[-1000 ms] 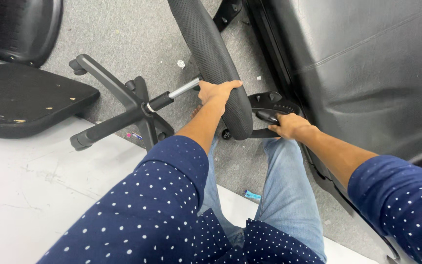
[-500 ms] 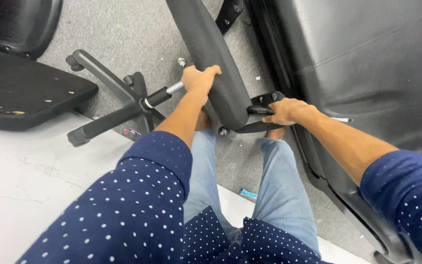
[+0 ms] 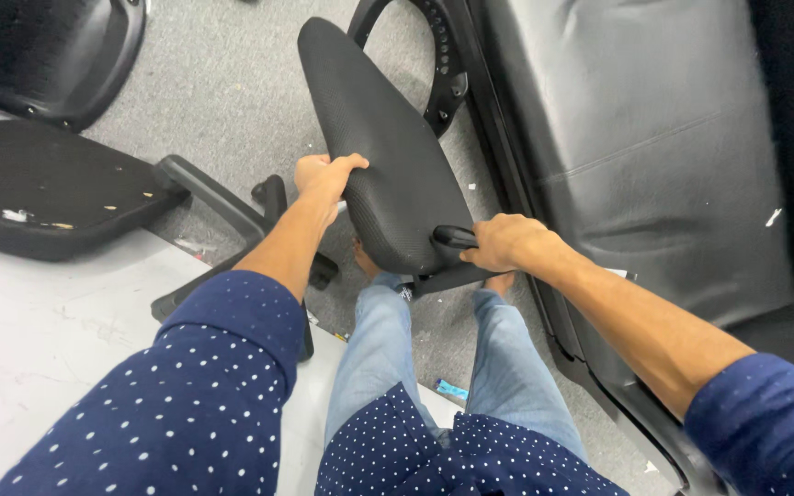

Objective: The person uses a screwdriver to tighten screws on the base of an office chair, then lifts the chair base and attaches the seat cushion. The person then picks up a plastic backrest and positions it near the assembled chair.

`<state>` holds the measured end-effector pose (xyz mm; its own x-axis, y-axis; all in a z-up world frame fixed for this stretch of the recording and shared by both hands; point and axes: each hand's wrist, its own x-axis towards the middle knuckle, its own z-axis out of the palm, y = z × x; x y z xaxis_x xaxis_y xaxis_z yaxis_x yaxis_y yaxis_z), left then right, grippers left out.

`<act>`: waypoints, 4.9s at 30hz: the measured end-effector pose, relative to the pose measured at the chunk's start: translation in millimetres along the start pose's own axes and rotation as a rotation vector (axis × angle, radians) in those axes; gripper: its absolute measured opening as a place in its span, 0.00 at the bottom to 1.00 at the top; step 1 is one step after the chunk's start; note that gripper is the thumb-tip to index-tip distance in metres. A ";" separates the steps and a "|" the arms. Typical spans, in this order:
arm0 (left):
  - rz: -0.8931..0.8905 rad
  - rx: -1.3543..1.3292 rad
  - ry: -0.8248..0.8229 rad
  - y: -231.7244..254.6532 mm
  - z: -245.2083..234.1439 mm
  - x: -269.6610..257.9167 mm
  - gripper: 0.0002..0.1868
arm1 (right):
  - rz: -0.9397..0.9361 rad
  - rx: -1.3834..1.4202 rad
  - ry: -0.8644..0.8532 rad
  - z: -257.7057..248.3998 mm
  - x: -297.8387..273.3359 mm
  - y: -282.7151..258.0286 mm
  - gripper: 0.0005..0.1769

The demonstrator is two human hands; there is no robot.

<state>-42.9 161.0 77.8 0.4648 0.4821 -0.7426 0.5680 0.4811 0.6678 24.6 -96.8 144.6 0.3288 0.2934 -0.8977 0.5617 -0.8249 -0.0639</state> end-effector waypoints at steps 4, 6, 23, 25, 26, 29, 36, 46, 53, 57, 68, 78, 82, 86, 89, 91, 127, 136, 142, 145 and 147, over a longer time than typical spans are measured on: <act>-0.007 -0.021 -0.032 11.6 -26.1 -9.3 0.11 | 0.016 -0.041 0.045 -13.7 -29.4 -26.9 0.30; -0.006 -0.033 -0.018 7.8 -38.7 -18.0 0.12 | 0.040 -0.017 0.034 -14.9 -42.7 -37.6 0.29; 0.018 -0.014 0.085 5.1 -17.3 -33.3 0.14 | -0.007 -0.003 0.060 -37.4 -46.7 -5.8 0.28; 0.018 -0.034 0.100 5.1 -17.1 -31.2 0.13 | -0.043 -0.009 0.084 -38.1 -47.6 -3.3 0.29; 0.018 -0.038 0.108 5.2 -17.9 -31.1 0.13 | -0.054 -0.019 0.084 -38.0 -48.2 -3.8 0.29; 0.021 -0.072 0.102 6.0 -19.1 -32.0 0.12 | -0.102 -0.053 0.108 -44.2 -48.6 -0.5 0.30; 0.044 -0.086 0.136 2.1 -23.9 -47.1 0.12 | -0.123 -0.071 0.067 -42.6 -55.9 -5.3 0.30; 0.157 -0.129 0.074 10.4 -35.2 -58.5 0.13 | -0.160 -0.131 0.075 -51.5 -76.0 -16.3 0.29; 0.209 -0.228 -0.013 40.1 -40.1 -57.1 0.17 | -0.212 -0.133 0.119 -77.8 -110.1 -31.7 0.30; 0.216 -0.298 -0.003 48.9 -47.7 -50.6 0.18 | -0.243 -0.153 0.143 -98.1 -114.7 -42.8 0.31; 0.254 -0.103 0.448 17.8 -119.1 -70.6 0.25 | -0.459 0.402 -0.418 -129.5 -53.2 -94.0 0.22; -0.119 0.311 0.749 -45.9 -131.0 -51.6 0.48 | -0.051 0.886 -0.701 -83.6 47.7 -98.5 0.18; -0.236 0.282 0.742 -50.7 -146.2 -45.2 0.51 | -0.251 0.908 -0.553 -72.5 52.8 -96.4 0.17; -0.414 0.143 0.647 -34.2 -163.3 -27.0 0.48 | -0.348 0.393 -0.075 -106.9 40.5 -96.3 0.19; -0.429 0.214 0.683 -51.4 -165.3 -15.5 0.47 | -0.437 -0.181 0.052 -120.2 25.2 -88.1 0.24; -0.390 0.181 0.732 -68.9 -179.1 -13.3 0.48 | -0.468 -0.370 0.056 -118.1 16.4 -79.2 0.25; -0.136 -0.294 0.220 -2.4 -97.6 -24.9 0.34 | -0.406 0.547 0.022 -208.2 65.6 -112.1 0.20; -0.160 -0.500 0.439 62.3 -18.3 30.9 0.32 | -0.486 0.503 -0.141 -318.9 143.7 -71.1 0.20; -0.167 -0.459 0.339 108.7 47.9 81.1 0.33 | -0.446 0.504 -0.081 -412.7 183.2 -23.0 0.18; -0.153 -0.432 0.296 132.2 56.1 103.9 0.33 | -0.428 0.579 -0.043 -443.1 202.7 -11.4 0.18; -0.135 -0.402 0.297 148.3 51.7 117.2 0.32 | -0.424 0.643 -0.041 -458.5 215.0 -11.8 0.18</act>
<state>130.9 251.0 87.2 0.1591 0.5550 -0.8165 0.2769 0.7687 0.5765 436.8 197.6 152.3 0.1480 0.6392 -0.7547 0.0778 -0.7683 -0.6354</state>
